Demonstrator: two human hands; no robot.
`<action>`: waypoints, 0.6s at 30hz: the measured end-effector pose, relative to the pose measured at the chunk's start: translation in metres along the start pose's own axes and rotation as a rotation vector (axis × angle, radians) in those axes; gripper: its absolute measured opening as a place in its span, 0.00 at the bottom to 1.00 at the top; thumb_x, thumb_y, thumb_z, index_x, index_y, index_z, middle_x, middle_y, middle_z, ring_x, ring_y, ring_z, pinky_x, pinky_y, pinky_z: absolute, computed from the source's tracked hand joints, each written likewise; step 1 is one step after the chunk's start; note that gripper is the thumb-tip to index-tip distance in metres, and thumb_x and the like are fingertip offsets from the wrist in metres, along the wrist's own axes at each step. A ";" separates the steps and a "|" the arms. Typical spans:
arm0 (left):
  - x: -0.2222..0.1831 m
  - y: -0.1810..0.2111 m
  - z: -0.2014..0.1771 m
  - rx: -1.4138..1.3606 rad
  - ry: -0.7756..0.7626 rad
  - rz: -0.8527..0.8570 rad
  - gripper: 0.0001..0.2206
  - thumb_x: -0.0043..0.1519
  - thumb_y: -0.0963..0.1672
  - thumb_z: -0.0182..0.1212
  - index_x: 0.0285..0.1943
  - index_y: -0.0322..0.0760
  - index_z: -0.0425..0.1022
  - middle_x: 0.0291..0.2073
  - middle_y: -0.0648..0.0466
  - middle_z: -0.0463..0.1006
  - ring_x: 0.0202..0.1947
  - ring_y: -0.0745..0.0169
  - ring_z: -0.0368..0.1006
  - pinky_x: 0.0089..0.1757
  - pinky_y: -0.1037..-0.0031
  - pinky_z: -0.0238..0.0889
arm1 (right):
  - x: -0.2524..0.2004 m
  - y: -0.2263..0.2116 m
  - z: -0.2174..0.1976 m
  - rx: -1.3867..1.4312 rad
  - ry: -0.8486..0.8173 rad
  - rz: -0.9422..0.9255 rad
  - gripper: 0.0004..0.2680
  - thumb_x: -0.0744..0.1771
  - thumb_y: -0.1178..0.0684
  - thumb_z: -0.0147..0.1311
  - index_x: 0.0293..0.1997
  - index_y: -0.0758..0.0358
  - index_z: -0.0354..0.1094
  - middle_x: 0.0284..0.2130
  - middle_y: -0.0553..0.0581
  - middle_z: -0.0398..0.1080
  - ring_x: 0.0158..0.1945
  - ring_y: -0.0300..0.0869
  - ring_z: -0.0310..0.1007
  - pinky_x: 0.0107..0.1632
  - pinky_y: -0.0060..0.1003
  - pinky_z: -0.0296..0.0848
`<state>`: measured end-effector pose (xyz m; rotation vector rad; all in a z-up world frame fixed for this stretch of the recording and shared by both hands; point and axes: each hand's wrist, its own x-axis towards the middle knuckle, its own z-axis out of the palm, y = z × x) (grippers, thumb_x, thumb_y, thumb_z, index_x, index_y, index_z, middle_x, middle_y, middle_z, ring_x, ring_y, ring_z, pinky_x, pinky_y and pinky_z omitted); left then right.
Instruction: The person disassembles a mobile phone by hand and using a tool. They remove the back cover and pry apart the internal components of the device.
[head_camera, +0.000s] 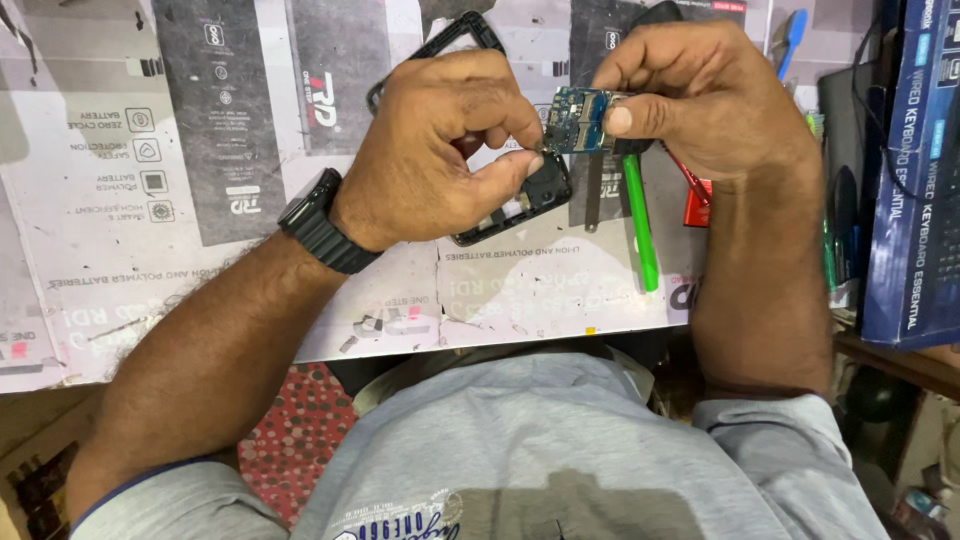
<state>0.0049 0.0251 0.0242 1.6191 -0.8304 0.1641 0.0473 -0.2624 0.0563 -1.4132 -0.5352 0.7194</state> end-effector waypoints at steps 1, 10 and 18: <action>0.000 0.000 0.000 0.000 -0.001 0.001 0.07 0.61 0.37 0.72 0.42 0.37 0.79 0.32 0.59 0.71 0.27 0.75 0.65 0.28 0.81 0.56 | 0.000 0.000 0.000 -0.002 -0.001 -0.005 0.08 0.71 0.59 0.61 0.52 0.75 0.70 0.40 0.58 0.77 0.41 0.34 0.77 0.44 0.24 0.76; 0.000 0.000 -0.002 -0.022 -0.008 -0.044 0.03 0.61 0.38 0.68 0.41 0.35 0.79 0.29 0.58 0.69 0.23 0.76 0.62 0.25 0.81 0.54 | 0.001 0.002 0.001 0.032 -0.003 0.005 0.08 0.71 0.59 0.61 0.51 0.75 0.71 0.39 0.59 0.77 0.39 0.34 0.77 0.42 0.23 0.76; -0.001 -0.001 -0.001 -0.018 0.001 -0.066 0.00 0.61 0.38 0.64 0.37 0.34 0.78 0.27 0.58 0.69 0.23 0.74 0.63 0.24 0.80 0.55 | -0.001 0.002 0.002 0.023 0.022 0.027 0.08 0.70 0.60 0.62 0.51 0.75 0.71 0.39 0.58 0.77 0.39 0.33 0.76 0.42 0.23 0.74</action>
